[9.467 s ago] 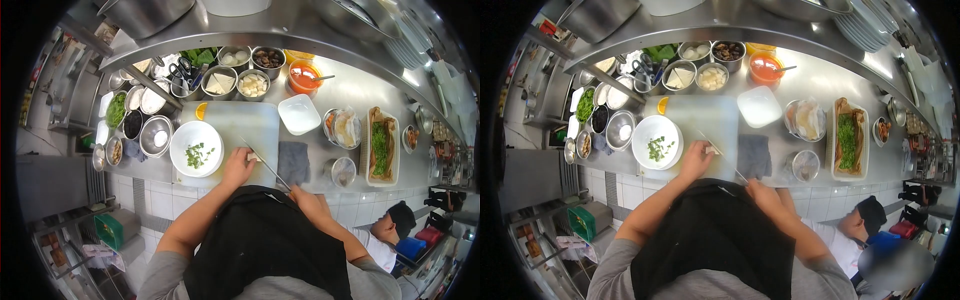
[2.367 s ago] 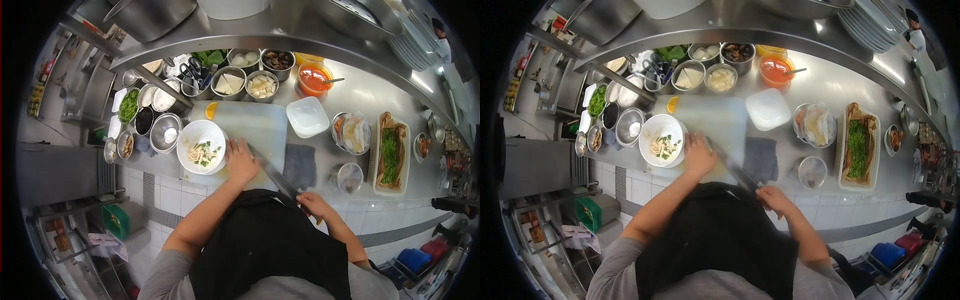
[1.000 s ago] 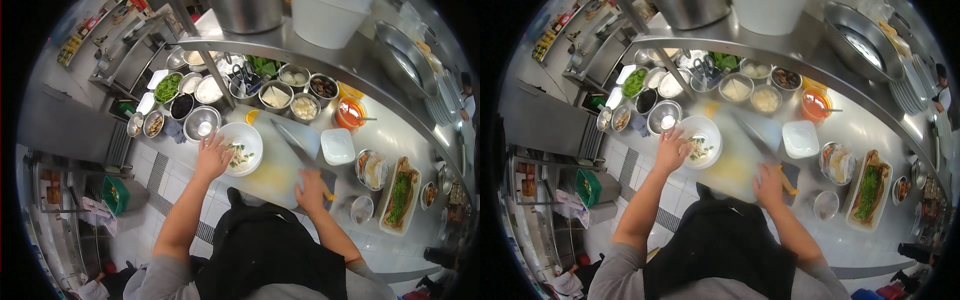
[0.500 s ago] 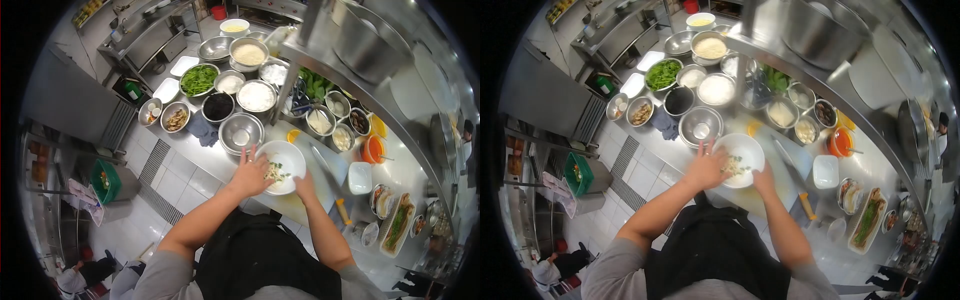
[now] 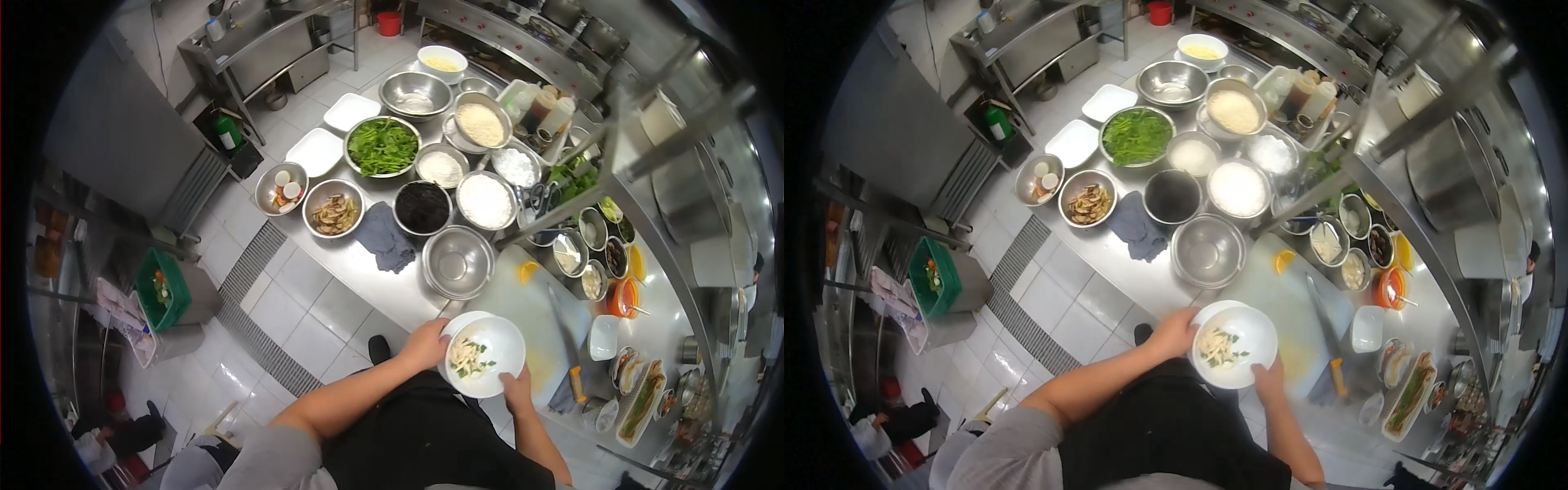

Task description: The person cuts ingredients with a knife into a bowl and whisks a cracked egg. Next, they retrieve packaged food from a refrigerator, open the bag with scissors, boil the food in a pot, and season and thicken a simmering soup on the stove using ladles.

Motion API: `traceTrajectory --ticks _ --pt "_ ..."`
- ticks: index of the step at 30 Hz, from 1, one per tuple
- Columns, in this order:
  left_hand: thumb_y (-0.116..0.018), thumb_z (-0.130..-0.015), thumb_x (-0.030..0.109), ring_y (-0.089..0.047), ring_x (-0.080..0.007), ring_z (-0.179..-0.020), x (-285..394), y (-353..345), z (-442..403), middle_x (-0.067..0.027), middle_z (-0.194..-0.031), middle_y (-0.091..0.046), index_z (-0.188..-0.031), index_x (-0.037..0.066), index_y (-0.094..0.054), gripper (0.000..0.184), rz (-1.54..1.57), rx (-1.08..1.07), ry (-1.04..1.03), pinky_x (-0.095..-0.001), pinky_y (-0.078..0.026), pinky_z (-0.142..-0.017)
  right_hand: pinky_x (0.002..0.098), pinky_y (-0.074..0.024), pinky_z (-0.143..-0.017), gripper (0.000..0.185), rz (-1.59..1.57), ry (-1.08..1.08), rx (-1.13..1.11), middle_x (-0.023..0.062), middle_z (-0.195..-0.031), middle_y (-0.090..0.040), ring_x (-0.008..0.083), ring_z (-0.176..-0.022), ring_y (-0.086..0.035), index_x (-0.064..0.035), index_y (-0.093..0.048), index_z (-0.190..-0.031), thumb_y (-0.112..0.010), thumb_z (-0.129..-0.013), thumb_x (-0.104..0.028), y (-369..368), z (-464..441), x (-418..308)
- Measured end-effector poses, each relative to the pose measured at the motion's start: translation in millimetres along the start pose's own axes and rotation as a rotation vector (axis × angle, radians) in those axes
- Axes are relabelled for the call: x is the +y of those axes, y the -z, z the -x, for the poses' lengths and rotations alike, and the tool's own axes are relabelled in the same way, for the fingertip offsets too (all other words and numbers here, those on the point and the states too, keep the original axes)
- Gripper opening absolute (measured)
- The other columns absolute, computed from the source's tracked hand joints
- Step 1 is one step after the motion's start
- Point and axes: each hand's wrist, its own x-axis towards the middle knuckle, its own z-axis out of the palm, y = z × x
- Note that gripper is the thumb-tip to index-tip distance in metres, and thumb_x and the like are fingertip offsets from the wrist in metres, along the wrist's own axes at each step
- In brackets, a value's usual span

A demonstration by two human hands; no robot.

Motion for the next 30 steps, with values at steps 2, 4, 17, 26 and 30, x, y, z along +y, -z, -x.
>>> traceTrajectory --ticks 2,4,17,26,30 --pt "-0.062 -0.094 0.016 -0.064 -0.0445 -0.110 -15.4 21.3 12.8 -0.0263 -0.117 -0.068 -0.124 0.001 -0.061 0.033 -0.025 0.013 0.038 -0.0505 -0.051 -0.095 0.0357 -0.0480 -0.103 0.067 0.027 0.002 -0.048 0.0138 -0.129 -0.063 0.0238 -0.119 -0.061 0.0044 -0.048 -0.143 -0.055 -0.077 0.006 -27.4 6.2 -5.1" --pt "-0.061 -0.097 0.018 -0.064 -0.0464 -0.109 -23.5 57.3 31.6 -0.0270 -0.116 -0.068 -0.127 0.003 -0.057 0.034 -0.007 0.035 0.156 -0.0512 -0.051 -0.093 0.0357 -0.0482 -0.102 0.067 0.056 0.037 -0.125 0.0140 -0.130 -0.063 0.0238 -0.119 -0.061 0.0042 -0.047 -0.144 -0.054 -0.077 0.005 -57.2 3.1 -18.2" --pt "-0.072 -0.091 0.005 -0.068 -0.0213 -0.097 -148.8 214.7 148.6 -0.0159 -0.110 -0.070 -0.125 0.000 -0.049 0.041 0.265 0.783 0.166 -0.0327 -0.055 -0.086 0.0455 -0.0533 -0.087 0.055 0.541 0.524 -0.535 0.0184 -0.114 -0.070 0.0348 -0.102 -0.069 -0.0086 -0.054 -0.145 -0.067 -0.094 -0.024 -387.5 -158.7 -173.5" --pt "-0.059 -0.099 0.001 -0.072 -0.0226 -0.085 -146.7 253.1 96.7 -0.0148 -0.100 -0.073 -0.127 0.001 -0.045 0.031 0.306 0.657 0.338 -0.0304 -0.058 -0.072 0.0393 -0.0567 -0.077 0.034 0.509 0.589 -0.215 0.0183 -0.092 -0.075 0.0295 -0.084 -0.074 -0.0020 -0.071 -0.114 -0.076 -0.088 -0.022 -380.7 -174.6 -149.9" --pt "-0.061 -0.098 0.000 -0.071 -0.0220 -0.091 -149.2 268.3 61.2 -0.0165 -0.104 -0.072 -0.128 0.001 -0.047 0.033 0.202 0.614 0.213 -0.0311 -0.059 -0.076 0.0369 -0.0569 -0.078 0.035 0.444 0.511 -0.196 0.0185 -0.095 -0.076 0.0267 -0.086 -0.075 -0.0013 -0.071 -0.115 -0.077 -0.088 -0.022 -366.2 -175.4 -150.7"
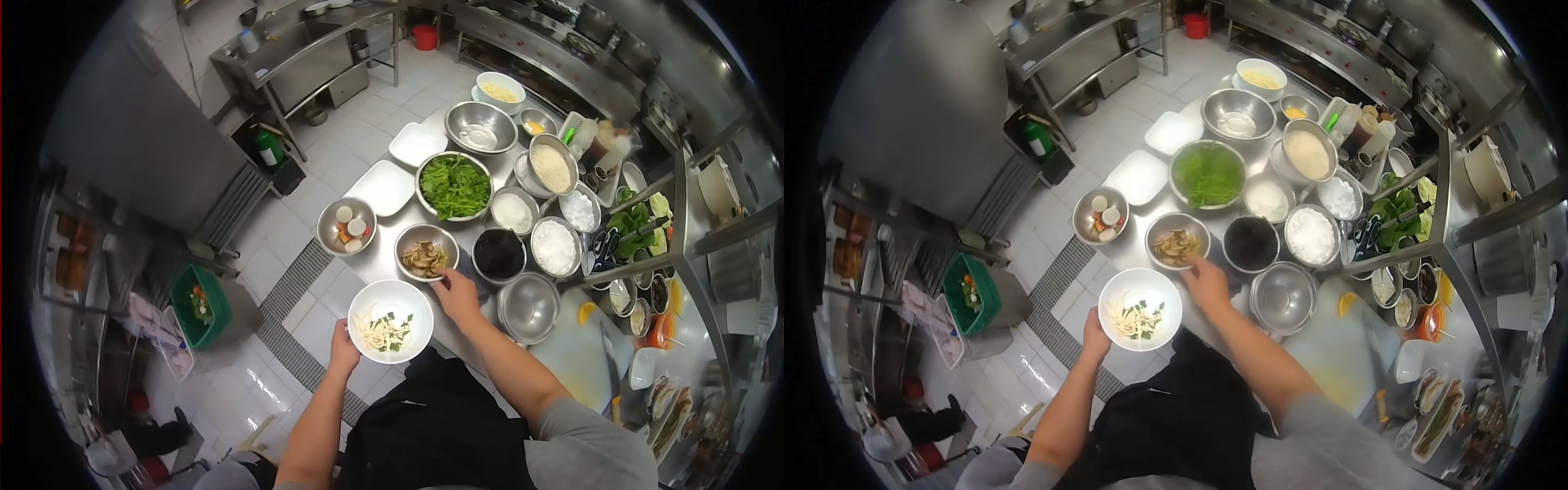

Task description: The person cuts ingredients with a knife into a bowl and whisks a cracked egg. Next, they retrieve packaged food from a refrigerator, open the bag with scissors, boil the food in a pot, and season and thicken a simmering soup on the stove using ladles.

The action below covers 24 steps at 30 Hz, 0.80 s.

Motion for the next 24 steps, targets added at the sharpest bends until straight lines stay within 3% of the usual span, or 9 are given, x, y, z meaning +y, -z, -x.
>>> traceTrajectory --ticks 5,9,12,14,18,20,21,22,24 --pt "-0.068 -0.094 0.001 -0.069 -0.0215 -0.103 23.0 -1.2 -44.4 -0.0176 -0.112 -0.071 -0.127 -0.002 -0.049 0.038 0.003 -0.069 0.109 -0.0330 -0.057 -0.087 0.0386 -0.0577 -0.080 0.033 0.013 -0.062 -0.011 0.0203 -0.095 -0.075 0.0321 -0.087 -0.075 -0.0017 -0.071 -0.117 -0.075 -0.089 -0.019 -5.1 -14.7 -5.0" --pt "-0.072 -0.091 0.004 -0.069 -0.0217 -0.102 16.7 -1.0 -71.0 -0.0169 -0.110 -0.071 -0.126 -0.002 -0.052 0.040 -0.150 -0.121 0.048 -0.0331 -0.057 -0.086 0.0386 -0.0581 -0.078 0.034 -0.009 -0.156 -0.003 0.0203 -0.093 -0.075 0.0309 -0.085 -0.075 -0.0014 -0.071 -0.117 -0.075 -0.089 -0.019 -7.5 -20.6 -5.5" --pt "-0.076 -0.089 0.007 -0.069 -0.0215 -0.100 20.5 -1.1 -85.3 -0.0164 -0.110 -0.071 -0.123 -0.002 -0.054 0.042 -0.106 -0.138 0.132 -0.0331 -0.056 -0.086 0.0387 -0.0584 -0.077 0.034 -0.017 -0.187 0.019 0.0198 -0.090 -0.075 0.0296 -0.083 -0.076 -0.0017 -0.072 -0.117 -0.075 -0.088 -0.019 -8.2 -24.1 -9.0" --pt "-0.075 -0.089 0.008 -0.071 -0.0223 -0.093 28.4 -3.3 -94.8 -0.0175 -0.112 -0.070 -0.123 -0.003 -0.055 0.041 -0.074 -0.181 0.235 -0.0332 -0.056 -0.082 0.0437 -0.0567 -0.077 0.032 -0.032 -0.251 0.070 0.0212 -0.090 -0.073 0.0357 -0.084 -0.073 -0.0061 -0.072 -0.119 -0.070 -0.088 -0.017 -9.7 -29.1 -11.6" --pt "-0.070 -0.094 0.010 -0.073 -0.0227 -0.086 31.0 -6.1 -116.0 -0.0181 -0.110 -0.070 -0.126 -0.004 -0.051 0.041 -0.048 -0.281 0.327 -0.0334 -0.059 -0.076 0.0385 -0.0579 -0.072 0.032 -0.013 -0.270 0.122 0.0179 -0.086 -0.075 0.0277 -0.077 -0.075 -0.0019 -0.071 -0.119 -0.072 -0.089 -0.016 -12.0 -38.7 -6.3" --pt "-0.067 -0.095 0.010 -0.072 -0.0264 -0.090 40.4 -2.4 -126.4 -0.0216 -0.116 -0.066 -0.137 -0.006 -0.045 0.050 0.173 -0.369 0.598 -0.0370 -0.062 -0.070 0.0370 -0.0570 -0.070 0.040 0.047 -0.265 0.156 0.0173 -0.084 -0.074 0.0259 -0.074 -0.073 -0.0031 -0.066 -0.129 -0.069 -0.090 -0.011 -10.9 -44.7 -4.2" --pt "-0.061 -0.098 0.009 -0.072 -0.0283 -0.093 37.5 1.3 -131.1 -0.0221 -0.121 -0.064 -0.139 -0.006 -0.041 0.048 0.186 -0.430 0.624 -0.0403 -0.063 -0.073 0.0357 -0.0574 -0.072 0.049 -0.015 -0.357 0.118 0.0156 -0.093 -0.074 0.0231 -0.076 -0.072 -0.0067 -0.057 -0.143 -0.062 -0.094 -0.008 -2.1 -43.4 -18.3" --pt "-0.061 -0.098 0.009 -0.072 -0.0283 -0.093 34.5 4.5 -135.8 -0.0221 -0.121 -0.064 -0.139 -0.006 -0.041 0.048 0.182 -0.451 0.630 -0.0403 -0.063 -0.073 0.0357 -0.0574 -0.072 0.049 -0.007 -0.374 0.129 0.0156 -0.093 -0.074 0.0231 -0.076 -0.072 -0.0067 -0.057 -0.143 -0.062 -0.094 -0.008 -4.8 -39.3 -10.9" --pt "-0.059 -0.098 0.004 -0.071 -0.0251 -0.101 21.9 10.1 -143.1 -0.0186 -0.118 -0.065 -0.137 0.000 -0.038 0.045 0.271 -0.589 0.723 -0.0397 -0.063 -0.082 0.0351 -0.0577 -0.077 0.053 -0.297 -0.330 0.123 0.0129 -0.104 -0.072 0.0210 -0.080 -0.070 -0.0094 -0.049 -0.151 -0.057 -0.099 -0.007 -4.2 -29.4 -6.0"
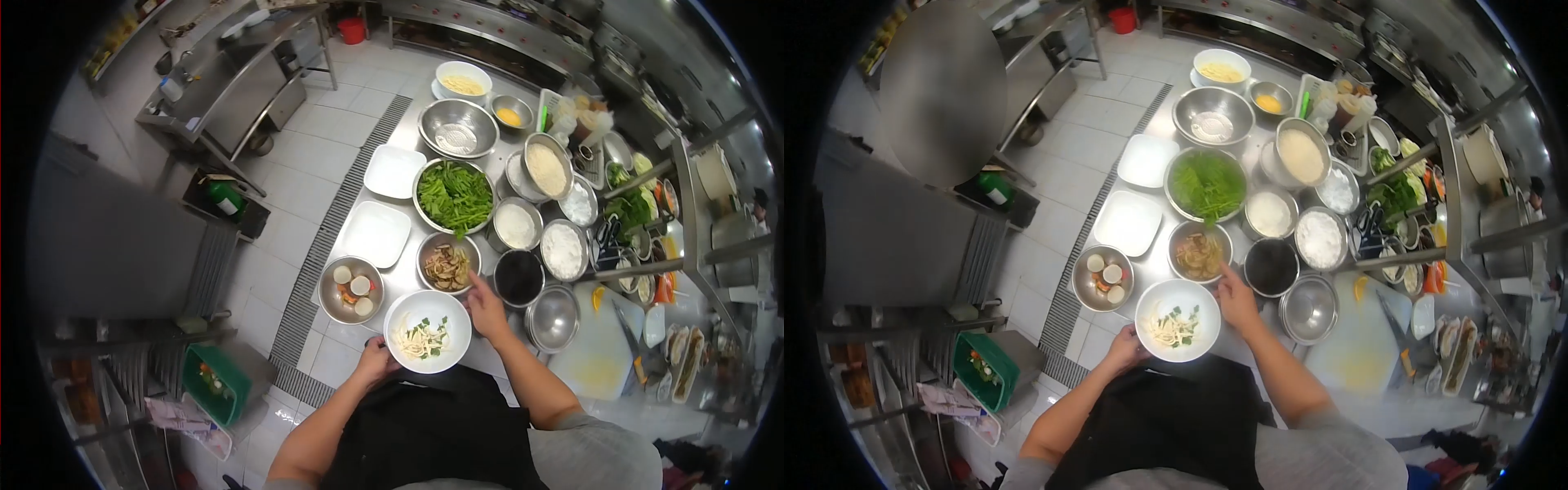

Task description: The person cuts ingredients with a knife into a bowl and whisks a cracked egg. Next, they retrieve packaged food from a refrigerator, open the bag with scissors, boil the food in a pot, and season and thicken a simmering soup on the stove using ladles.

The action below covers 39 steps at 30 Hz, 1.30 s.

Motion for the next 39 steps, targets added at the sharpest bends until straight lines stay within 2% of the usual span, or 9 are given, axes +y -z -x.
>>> traceTrajectory --ticks 5,9,16,22,25,27,32,37,39 --pt "-0.055 -0.093 -0.010 -0.063 -0.0302 -0.121 -5.7 28.4 -15.7 -0.0184 -0.138 -0.054 -0.147 0.008 -0.026 0.064 0.256 -0.324 0.065 -0.0464 -0.056 -0.099 0.0365 -0.0464 -0.106 0.054 -0.029 -0.069 0.111 0.0181 -0.134 -0.063 0.0236 -0.123 -0.061 -0.0045 -0.041 -0.154 -0.057 -0.103 -0.014 -15.0 60.5 -5.4" --pt "-0.051 -0.090 -0.016 -0.056 -0.0325 -0.131 13.2 34.5 -21.1 -0.0178 -0.147 -0.047 -0.155 0.019 -0.017 0.081 0.250 -0.454 0.115 -0.0494 -0.051 -0.106 0.0418 -0.0425 -0.110 0.049 0.183 -0.012 0.281 0.0260 -0.140 -0.058 0.0391 -0.129 -0.058 -0.0022 -0.043 -0.151 -0.049 -0.104 -0.015 -55.6 87.6 -9.0" --pt "-0.051 -0.087 -0.016 -0.051 -0.0327 -0.137 27.4 30.0 -21.4 -0.0159 -0.155 -0.040 -0.162 0.026 -0.008 0.097 0.181 -0.596 0.062 -0.0522 -0.049 -0.107 0.0416 -0.0420 -0.110 0.049 0.185 -0.100 0.357 0.0268 -0.139 -0.059 0.0384 -0.130 -0.057 0.0000 -0.043 -0.150 -0.048 -0.105 -0.016 -72.3 82.3 -16.6" --pt "-0.056 -0.091 -0.007 -0.050 -0.0297 -0.138 57.3 34.2 4.6 -0.0171 -0.161 -0.036 -0.165 0.025 0.004 0.101 -0.423 -0.499 0.046 -0.0410 -0.047 -0.106 0.0425 -0.0446 -0.108 0.052 0.390 0.063 0.494 0.0240 -0.135 -0.062 0.0366 -0.125 -0.060 -0.0013 -0.046 -0.150 -0.058 -0.101 -0.016 -61.3 79.6 -5.4" --pt "-0.059 -0.095 0.003 -0.049 -0.0288 -0.139 73.4 53.5 19.6 -0.0174 -0.159 -0.040 -0.166 0.012 -0.008 0.087 -0.586 -0.556 0.064 -0.0364 -0.047 -0.106 0.0460 -0.0443 -0.107 0.047 0.365 0.213 0.559 0.0234 -0.135 -0.062 0.0390 -0.123 -0.060 -0.0023 -0.056 -0.140 -0.063 -0.097 -0.018 -22.7 70.3 -42.8" --pt "-0.058 -0.100 0.014 -0.051 -0.0266 -0.137 72.3 72.4 33.0 -0.0176 -0.152 -0.051 -0.158 -0.002 -0.031 0.066 -0.666 -0.502 -0.064 -0.0335 -0.047 -0.106 0.0441 -0.0480 -0.102 0.038 0.367 0.257 0.636 0.0194 -0.127 -0.066 0.0368 -0.118 -0.062 -0.0024 -0.064 -0.129 -0.067 -0.094 -0.016 22.6 63.6 -60.0" --pt "-0.064 -0.100 0.021 -0.064 -0.0204 -0.116 62.0 127.7 73.5 -0.0124 -0.128 -0.068 -0.139 -0.003 -0.060 0.046 -0.448 -0.226 0.002 -0.0314 -0.049 -0.100 0.0426 -0.0509 -0.094 0.029 0.719 0.427 1.047 0.0167 -0.113 -0.068 0.0357 -0.106 -0.064 -0.0029 -0.068 -0.118 -0.071 -0.090 -0.009 181.1 56.7 -64.2" --pt "-0.059 -0.100 0.018 -0.067 -0.0144 -0.099 28.1 217.7 73.1 -0.0072 -0.109 -0.073 -0.119 -0.003 -0.069 0.030 -0.352 0.022 -0.050 -0.0280 -0.052 -0.089 0.0409 -0.0493 -0.098 0.032 0.769 0.971 1.669 0.0196 -0.115 -0.068 0.0363 -0.108 -0.064 0.0038 -0.064 -0.119 -0.073 -0.090 -0.006 315.7 81.9 -227.1" --pt "-0.060 -0.100 0.018 -0.067 -0.0148 -0.098 22.6 240.8 59.0 -0.0065 -0.109 -0.073 -0.119 -0.002 -0.069 0.029 -0.292 -0.035 -0.088 -0.0282 -0.052 -0.088 0.0407 -0.0511 -0.095 0.030 0.830 0.801 1.757 0.0186 -0.115 -0.069 0.0324 -0.107 -0.066 -0.0001 -0.067 -0.118 -0.070 -0.092 -0.014 379.7 92.1 -267.2"
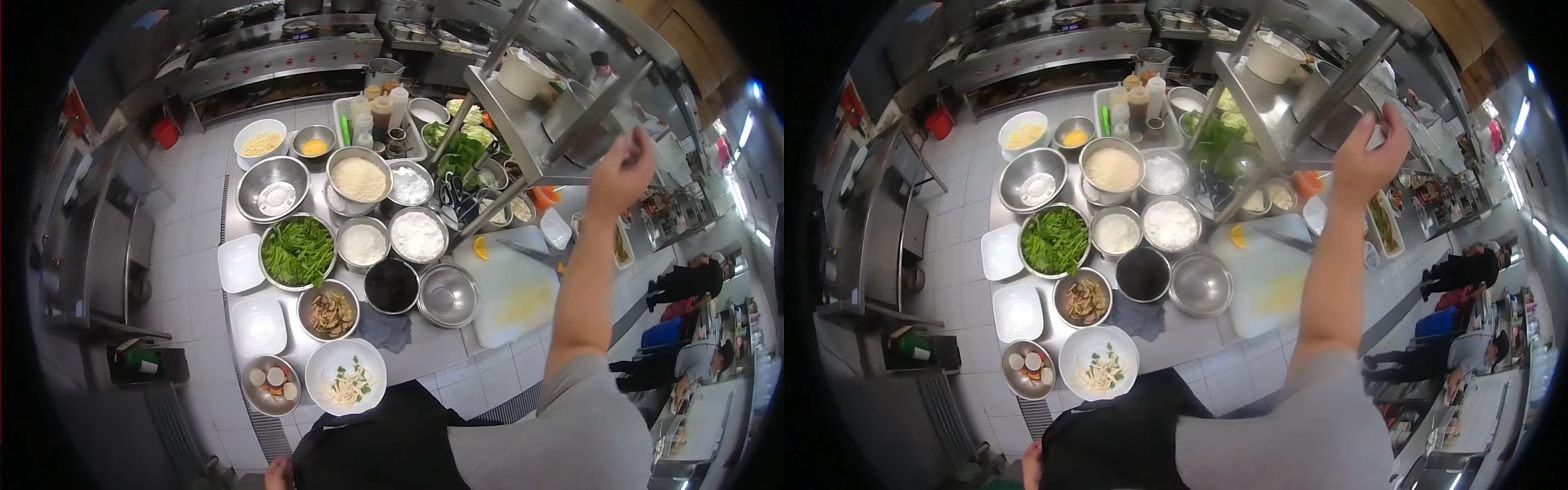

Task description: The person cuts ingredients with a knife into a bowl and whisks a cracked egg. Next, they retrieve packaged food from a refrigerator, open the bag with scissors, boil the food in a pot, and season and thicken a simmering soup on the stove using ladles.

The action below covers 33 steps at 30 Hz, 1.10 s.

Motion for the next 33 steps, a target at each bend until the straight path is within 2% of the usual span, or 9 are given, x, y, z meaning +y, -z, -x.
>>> traceTrajectory --ticks 3,5,9,11,14,19,22,26,33 --pt "-0.064 -0.098 0.021 -0.067 -0.0148 -0.096 -16.8 21.8 -10.5 -0.0057 -0.110 -0.072 -0.123 0.002 -0.066 0.032 0.093 0.072 -0.003 -0.0288 -0.052 -0.085 0.0428 -0.0506 -0.098 0.041 0.568 -0.124 -0.725 0.0170 -0.122 -0.070 0.0288 -0.116 -0.066 -0.0062 -0.070 -0.119 -0.067 -0.091 -0.036 -40.1 -95.7 70.7" --pt "-0.063 -0.099 0.021 -0.065 -0.0137 -0.097 13.4 9.7 -6.9 -0.0042 -0.107 -0.070 -0.125 0.000 -0.065 0.033 0.019 0.132 0.058 -0.0288 -0.051 -0.084 0.0432 -0.0484 -0.102 0.046 0.636 0.137 -1.301 0.0159 -0.123 -0.071 0.0282 -0.119 -0.065 -0.0083 -0.070 -0.121 -0.067 -0.089 -0.040 -78.4 -127.3 123.8" --pt "-0.065 -0.098 0.023 -0.065 -0.0120 -0.098 48.0 -7.7 -7.4 -0.0021 -0.111 -0.070 -0.128 0.005 -0.063 0.035 -0.010 0.211 0.041 -0.0269 -0.049 -0.080 0.0415 -0.0470 -0.104 0.040 0.612 0.063 -1.329 0.0154 -0.119 -0.073 0.0286 -0.119 -0.065 -0.0091 -0.072 -0.119 -0.068 -0.087 -0.032 -102.9 -131.9 140.1" --pt "-0.065 -0.098 0.023 -0.065 -0.0133 -0.100 58.4 -12.3 -1.0 -0.0003 -0.114 -0.070 -0.132 0.007 -0.061 0.038 -0.036 0.212 0.042 -0.0261 -0.048 -0.079 0.0395 -0.0468 -0.103 0.037 0.508 0.129 -1.668 0.0141 -0.117 -0.073 0.0280 -0.116 -0.065 -0.0063 -0.073 -0.118 -0.066 -0.088 -0.026 -110.8 -143.7 130.7" --pt "-0.066 -0.097 0.025 -0.066 -0.0136 -0.100 52.5 -5.9 2.6 0.0003 -0.114 -0.070 -0.133 0.009 -0.060 0.039 -0.026 0.239 0.074 -0.0285 -0.049 -0.080 0.0346 -0.0515 -0.091 0.043 0.108 -0.262 -1.556 0.0094 -0.107 -0.074 0.0184 -0.098 -0.069 -0.0029 -0.072 -0.120 -0.072 -0.083 -0.025 -109.4 -128.4 143.1" --pt "-0.066 -0.096 0.026 -0.066 -0.0151 -0.098 22.2 11.9 9.1 0.0005 -0.111 -0.070 -0.134 0.010 -0.059 0.042 0.041 0.255 0.087 -0.0317 -0.049 -0.081 0.0348 -0.0516 -0.089 0.030 0.031 -0.278 -1.423 0.0075 -0.106 -0.072 0.0202 -0.100 -0.066 -0.0027 -0.071 -0.113 -0.067 -0.087 -0.019 -108.8 -126.0 175.9" --pt "-0.066 -0.096 0.027 -0.066 -0.0162 -0.096 -16.0 36.7 15.3 0.0002 -0.108 -0.070 -0.134 0.010 -0.059 0.042 0.115 0.276 0.095 -0.0331 -0.050 -0.079 0.0324 -0.0509 -0.089 0.023 0.617 0.153 -1.136 0.0050 -0.103 -0.071 0.0169 -0.099 -0.065 -0.0064 -0.071 -0.108 -0.066 -0.089 -0.018 -90.4 -137.9 140.7" --pt "-0.065 -0.096 0.026 -0.067 -0.0189 -0.092 -141.9 127.5 -2.0 -0.0031 -0.108 -0.069 -0.136 0.012 -0.057 0.043 0.199 0.256 0.169 -0.0381 -0.051 -0.073 0.0313 -0.0498 -0.091 0.023 0.076 -0.097 -1.270 0.0035 -0.103 -0.069 0.0163 -0.103 -0.064 -0.0085 -0.070 -0.111 -0.059 -0.095 -0.021 -102.0 -126.1 209.0" --pt "-0.065 -0.090 0.017 -0.062 -0.0209 -0.068 -162.6 176.9 63.4 -0.0075 -0.083 -0.066 -0.122 0.001 -0.066 0.036 -0.016 0.495 0.345 -0.0375 -0.049 -0.059 0.0337 -0.0512 -0.093 0.036 -0.144 -0.275 -1.494 0.0043 -0.111 -0.072 0.0165 -0.104 -0.066 -0.0030 -0.070 -0.118 -0.070 -0.088 -0.022 -128.9 -120.4 227.9"
